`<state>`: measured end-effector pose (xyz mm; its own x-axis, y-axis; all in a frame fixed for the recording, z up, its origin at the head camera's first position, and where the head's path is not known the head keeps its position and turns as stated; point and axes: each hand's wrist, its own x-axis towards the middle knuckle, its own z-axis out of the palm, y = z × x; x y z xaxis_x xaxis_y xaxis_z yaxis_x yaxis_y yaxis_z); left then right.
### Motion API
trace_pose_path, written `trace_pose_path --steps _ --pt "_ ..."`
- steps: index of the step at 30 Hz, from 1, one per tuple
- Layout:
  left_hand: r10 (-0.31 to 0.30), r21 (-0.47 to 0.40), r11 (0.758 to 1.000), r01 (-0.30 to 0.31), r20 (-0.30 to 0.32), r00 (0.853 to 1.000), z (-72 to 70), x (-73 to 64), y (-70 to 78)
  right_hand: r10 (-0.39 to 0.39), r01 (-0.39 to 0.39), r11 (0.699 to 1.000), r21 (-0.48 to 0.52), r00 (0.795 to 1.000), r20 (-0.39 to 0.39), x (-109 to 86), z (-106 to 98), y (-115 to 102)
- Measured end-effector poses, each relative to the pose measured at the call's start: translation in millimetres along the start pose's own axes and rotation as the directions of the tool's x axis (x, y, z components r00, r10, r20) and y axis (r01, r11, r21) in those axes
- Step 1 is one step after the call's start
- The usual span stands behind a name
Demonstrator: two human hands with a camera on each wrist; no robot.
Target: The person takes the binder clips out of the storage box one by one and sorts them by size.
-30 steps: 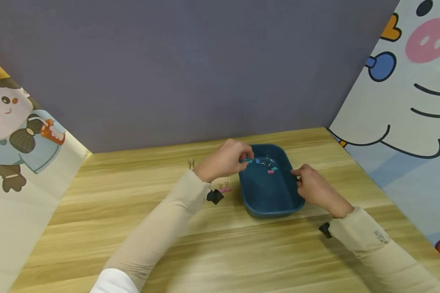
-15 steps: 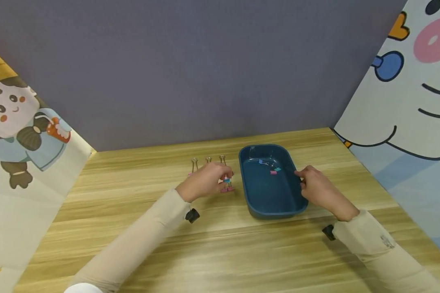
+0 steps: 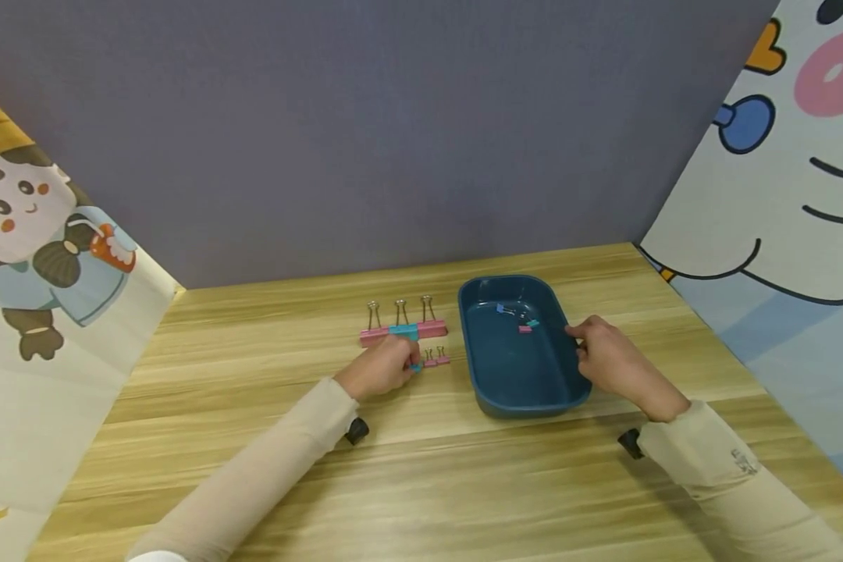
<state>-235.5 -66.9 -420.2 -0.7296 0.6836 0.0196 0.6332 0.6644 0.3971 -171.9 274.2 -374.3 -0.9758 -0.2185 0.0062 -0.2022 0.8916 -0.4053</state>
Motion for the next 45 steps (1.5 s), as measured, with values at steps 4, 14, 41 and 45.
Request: trace_pose_path --steps 4,14,41,45 --pt "-0.005 -0.011 1.0 0.005 0.004 1.0 0.8 3.7 -1.1 0.002 -0.002 1.0 -0.006 1.0 -0.007 0.4 0 0" --pt "-0.015 -0.018 1.0 0.015 0.012 1.0 -2.5 10.7 0.3 -0.003 0.003 1.0 -0.01 1.0 -0.008 0.7 -2 1" --pt "0.017 -0.087 0.996 -0.03 -0.15 0.989 -57.6 63.6 77.9 0.013 -0.013 1.0 -0.025 1.0 0.008 -1.4 -3 -2" --pt "0.038 -0.15 0.986 -0.069 -0.201 0.979 -64.8 76.8 89.1 0.021 -0.021 0.999 -0.026 1.0 0.012 -0.6 -2 -5"
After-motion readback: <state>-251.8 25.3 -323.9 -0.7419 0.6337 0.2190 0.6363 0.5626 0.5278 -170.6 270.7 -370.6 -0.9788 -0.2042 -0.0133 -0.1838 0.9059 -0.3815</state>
